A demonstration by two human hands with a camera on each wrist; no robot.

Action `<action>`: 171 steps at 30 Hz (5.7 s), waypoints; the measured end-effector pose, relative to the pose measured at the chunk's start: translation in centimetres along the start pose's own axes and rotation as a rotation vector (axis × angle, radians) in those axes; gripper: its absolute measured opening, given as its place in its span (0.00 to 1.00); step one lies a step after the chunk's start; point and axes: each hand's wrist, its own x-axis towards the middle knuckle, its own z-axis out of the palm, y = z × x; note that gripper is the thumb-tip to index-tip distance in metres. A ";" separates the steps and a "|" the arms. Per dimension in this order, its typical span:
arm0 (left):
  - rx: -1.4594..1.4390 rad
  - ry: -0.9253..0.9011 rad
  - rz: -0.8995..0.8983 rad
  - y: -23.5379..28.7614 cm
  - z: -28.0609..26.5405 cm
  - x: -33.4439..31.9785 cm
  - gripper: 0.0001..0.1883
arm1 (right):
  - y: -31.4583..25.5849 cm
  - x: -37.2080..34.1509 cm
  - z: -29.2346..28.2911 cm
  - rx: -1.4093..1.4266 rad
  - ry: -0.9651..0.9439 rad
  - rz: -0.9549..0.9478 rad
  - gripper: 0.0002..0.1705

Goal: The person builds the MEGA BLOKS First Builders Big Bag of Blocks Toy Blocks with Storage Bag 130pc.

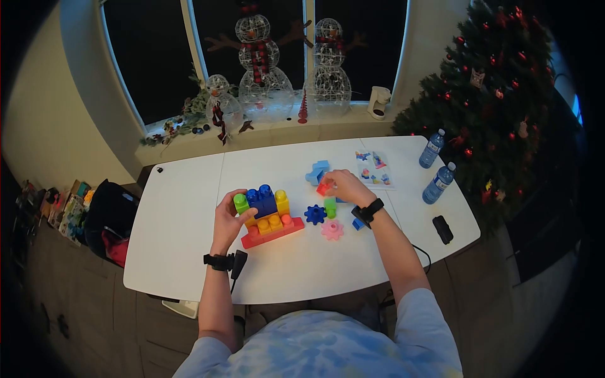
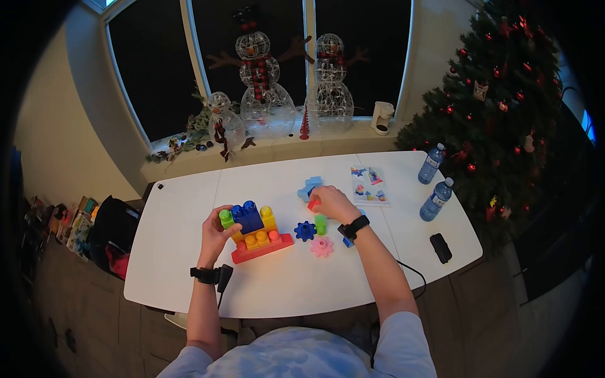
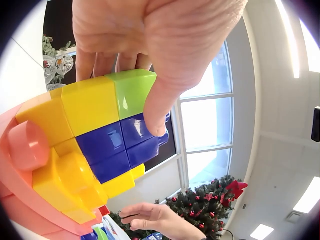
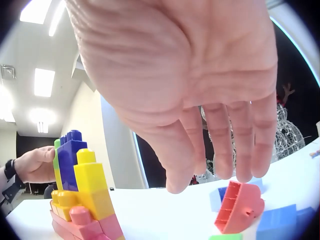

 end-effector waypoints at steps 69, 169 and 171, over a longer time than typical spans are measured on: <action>0.047 0.029 -0.016 -0.1 0.0 0.2 0.22 | -10.5 2.9 -0.3 0.443 0.009 -0.302 0.32; 0.054 0.071 -0.010 -0.5 0.2 0.2 0.21 | 4.0 2.3 -1.0 -0.179 0.011 0.244 0.28; 0.035 0.073 -0.012 -0.6 0.3 0.2 0.22 | 5.0 1.3 -0.1 -0.300 -0.126 0.347 0.27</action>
